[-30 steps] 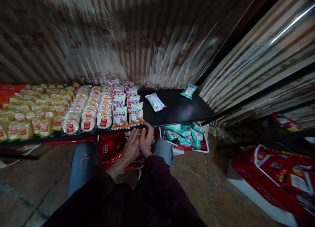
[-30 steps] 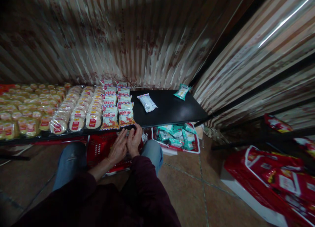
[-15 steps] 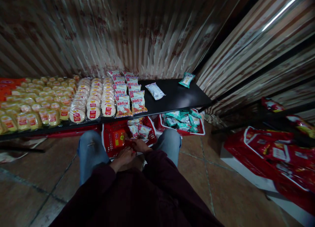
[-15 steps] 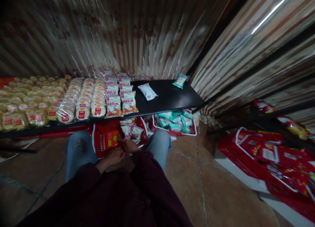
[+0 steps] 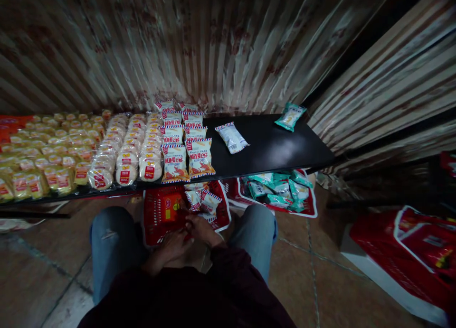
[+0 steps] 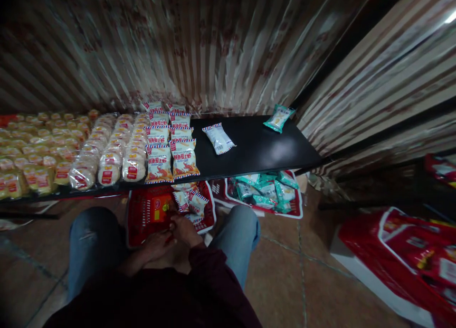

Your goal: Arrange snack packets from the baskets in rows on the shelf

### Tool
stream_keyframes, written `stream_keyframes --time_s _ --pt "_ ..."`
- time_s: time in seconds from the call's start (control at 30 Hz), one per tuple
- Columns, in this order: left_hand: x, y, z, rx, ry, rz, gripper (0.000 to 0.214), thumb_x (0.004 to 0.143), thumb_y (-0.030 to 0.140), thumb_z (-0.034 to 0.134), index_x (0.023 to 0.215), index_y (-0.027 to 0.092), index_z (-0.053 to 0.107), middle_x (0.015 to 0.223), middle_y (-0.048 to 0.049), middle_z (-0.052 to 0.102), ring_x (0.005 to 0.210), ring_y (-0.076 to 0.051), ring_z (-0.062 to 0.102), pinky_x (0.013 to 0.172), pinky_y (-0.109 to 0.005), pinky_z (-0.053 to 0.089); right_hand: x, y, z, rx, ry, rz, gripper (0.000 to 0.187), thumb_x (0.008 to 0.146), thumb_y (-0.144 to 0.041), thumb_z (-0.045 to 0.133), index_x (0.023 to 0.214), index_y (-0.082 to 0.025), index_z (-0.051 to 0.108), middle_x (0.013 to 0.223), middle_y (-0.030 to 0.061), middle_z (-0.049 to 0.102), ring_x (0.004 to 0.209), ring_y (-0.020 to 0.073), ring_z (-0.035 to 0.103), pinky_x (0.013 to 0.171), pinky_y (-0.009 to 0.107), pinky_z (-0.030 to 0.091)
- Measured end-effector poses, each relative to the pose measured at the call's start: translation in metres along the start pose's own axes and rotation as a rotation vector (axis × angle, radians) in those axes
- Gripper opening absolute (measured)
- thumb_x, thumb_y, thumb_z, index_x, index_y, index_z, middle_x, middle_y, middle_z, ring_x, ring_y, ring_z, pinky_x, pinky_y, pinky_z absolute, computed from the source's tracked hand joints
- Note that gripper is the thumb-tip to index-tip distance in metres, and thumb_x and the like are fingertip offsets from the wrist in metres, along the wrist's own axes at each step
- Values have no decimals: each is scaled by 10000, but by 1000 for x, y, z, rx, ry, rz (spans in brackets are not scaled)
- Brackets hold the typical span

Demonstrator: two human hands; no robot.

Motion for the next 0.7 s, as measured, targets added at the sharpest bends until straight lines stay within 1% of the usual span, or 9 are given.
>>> stream_keyframes --time_s 0.13,0.23,0.33,0.4,0.5,0.6,0.67,0.7 --pt "12 9 -6 -91 22 -62 426 899 398 323 1187 203 569 1181 -91 639 1078 -228 600 911 -353 440 1 17 -19 82 8 -23 326 817 -119 447 1075 -144 645 1064 112 695 975 215 657 862 308 487" --pt "20 23 -10 -153 102 -86 429 890 387 346 1226 206 542 1216 -84 619 1109 -216 578 941 -338 421 -3 39 -38 92 69 7 317 829 -120 436 1064 -156 644 1051 98 698 975 201 652 872 303 483" --pt "22 36 -8 -195 151 -101 445 873 403 384 1244 206 530 1236 -75 605 1139 -212 551 968 -329 403 -11 51 -47 47 83 -11 315 842 -128 431 1073 -186 637 1082 73 687 1010 183 633 907 292 461" --pt "21 43 -7 -203 179 -93 436 862 395 412 1240 217 537 1242 -65 599 1156 -205 533 988 -321 387 -18 52 -46 -11 58 -51 318 840 -130 438 1082 -191 633 1111 72 674 1037 182 619 919 286 449" --pt "15 52 -10 -177 244 -85 429 853 322 424 1259 219 523 1278 -62 573 1186 -185 504 1014 -302 363 -28 47 -43 -78 18 -92 332 831 -119 440 1094 -191 630 1114 70 671 1039 183 617 904 273 449" --pt "9 56 -2 -106 220 -99 466 837 349 464 1278 207 505 1280 -80 570 1196 -208 497 1013 -327 371 -35 39 -47 -110 23 -113 319 878 -163 402 1096 -201 631 1093 59 682 1032 175 619 901 259 441" --pt "7 55 6 -30 192 -100 503 807 373 522 1280 205 504 1292 -97 560 1217 -242 479 1018 -367 367 -38 36 -51 -145 44 -94 320 900 -192 379 1102 -215 627 1080 55 688 1025 170 621 885 251 439" --pt "6 53 9 5 190 -102 494 804 347 530 1276 202 510 1291 -102 560 1215 -251 479 1017 -378 366 -38 35 -51 -178 45 -70 317 902 -201 380 1102 -218 626 1070 58 691 1014 174 626 868 253 442"
Point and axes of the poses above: each hand's wrist, its own x-axis towards the middle knuckle, its own z-axis out of the palm, y = z × x, the point moved 9 cm from there along x, towards the middle knuckle
